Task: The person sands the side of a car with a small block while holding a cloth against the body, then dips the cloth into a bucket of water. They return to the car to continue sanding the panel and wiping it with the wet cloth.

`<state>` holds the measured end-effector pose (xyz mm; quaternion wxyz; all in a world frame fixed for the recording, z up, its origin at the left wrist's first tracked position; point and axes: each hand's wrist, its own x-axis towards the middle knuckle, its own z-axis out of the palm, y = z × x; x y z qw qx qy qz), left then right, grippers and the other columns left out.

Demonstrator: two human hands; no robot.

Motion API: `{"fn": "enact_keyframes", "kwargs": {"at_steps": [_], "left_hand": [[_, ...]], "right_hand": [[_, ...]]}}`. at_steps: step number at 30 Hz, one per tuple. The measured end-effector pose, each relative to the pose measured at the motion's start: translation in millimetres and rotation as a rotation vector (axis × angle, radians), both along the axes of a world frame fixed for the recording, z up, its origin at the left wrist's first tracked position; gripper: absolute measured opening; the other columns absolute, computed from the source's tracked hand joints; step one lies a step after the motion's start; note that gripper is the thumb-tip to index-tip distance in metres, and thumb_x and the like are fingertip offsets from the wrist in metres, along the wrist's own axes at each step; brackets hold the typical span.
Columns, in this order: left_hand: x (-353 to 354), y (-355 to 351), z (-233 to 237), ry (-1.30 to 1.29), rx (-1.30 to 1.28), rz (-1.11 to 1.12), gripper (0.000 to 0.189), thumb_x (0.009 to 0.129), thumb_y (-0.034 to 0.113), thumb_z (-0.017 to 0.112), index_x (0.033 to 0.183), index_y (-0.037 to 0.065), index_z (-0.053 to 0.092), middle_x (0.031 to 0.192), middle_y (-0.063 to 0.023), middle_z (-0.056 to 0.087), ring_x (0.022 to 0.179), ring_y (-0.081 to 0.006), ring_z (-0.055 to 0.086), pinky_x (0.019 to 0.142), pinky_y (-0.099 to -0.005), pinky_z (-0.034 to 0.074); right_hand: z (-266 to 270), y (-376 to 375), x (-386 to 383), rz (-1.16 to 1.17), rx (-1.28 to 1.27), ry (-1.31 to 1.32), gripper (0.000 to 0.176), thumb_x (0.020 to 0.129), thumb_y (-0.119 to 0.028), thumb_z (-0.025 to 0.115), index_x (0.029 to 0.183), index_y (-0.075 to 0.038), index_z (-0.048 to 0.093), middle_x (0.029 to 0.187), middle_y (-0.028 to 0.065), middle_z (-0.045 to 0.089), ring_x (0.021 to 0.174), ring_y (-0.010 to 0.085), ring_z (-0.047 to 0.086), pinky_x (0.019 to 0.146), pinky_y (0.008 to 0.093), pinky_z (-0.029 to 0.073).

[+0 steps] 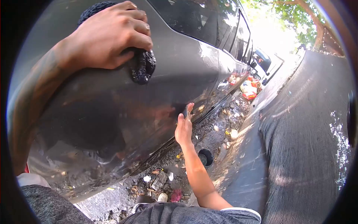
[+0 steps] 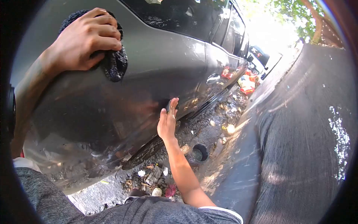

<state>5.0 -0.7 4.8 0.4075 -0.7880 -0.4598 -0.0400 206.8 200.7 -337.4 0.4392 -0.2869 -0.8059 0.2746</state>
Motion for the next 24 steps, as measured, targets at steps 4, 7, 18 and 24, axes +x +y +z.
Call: {"fn": "enact_keyframes", "kwargs": {"at_steps": [4,7,18,24], "left_hand": [[4,0,0,0.012,-0.006,-0.004,0.039,0.056,0.001,0.078,0.094,0.006,0.072,0.104,-0.0055,0.071,0.112,-0.0268,0.063,0.107,-0.0457,0.044],[-3,0,2,0.007,0.008,-0.008,0.04,0.055,0.0,0.077,0.094,0.006,0.072,0.103,-0.0051,0.07,0.112,-0.027,0.063,0.107,-0.0461,0.044],[-10,3,-6,-0.016,0.02,-0.017,0.04,0.054,0.0,0.078,0.093,0.006,0.073,0.102,-0.006,0.072,0.113,-0.0269,0.063,0.108,-0.0465,0.044],[-11,5,-2,0.009,0.015,0.002,0.04,0.055,-0.002,0.074,0.094,0.006,0.071,0.103,-0.0072,0.07,0.111,-0.0283,0.063,0.106,-0.0467,0.044]], "right_hand": [[41,84,9,-0.036,-0.404,0.061,0.07,0.11,-0.044,0.026,0.157,0.008,0.019,0.165,0.0282,0.016,0.155,0.0353,0.013,0.126,0.0388,0.012],[-1,88,-3,-0.127,-0.099,0.011,0.062,0.11,-0.033,0.023,0.157,0.008,0.02,0.165,0.029,0.015,0.156,0.0367,0.013,0.126,0.0425,0.011],[-25,73,10,-0.119,0.011,-0.2,0.063,0.108,-0.029,0.024,0.157,0.009,0.015,0.167,0.0276,0.009,0.154,0.0471,0.004,0.126,0.051,0.004],[-18,119,8,-0.222,0.059,-0.202,0.055,0.107,-0.019,0.024,0.15,0.015,0.027,0.161,0.0356,0.02,0.149,0.0534,0.016,0.124,0.0547,0.015]]}}
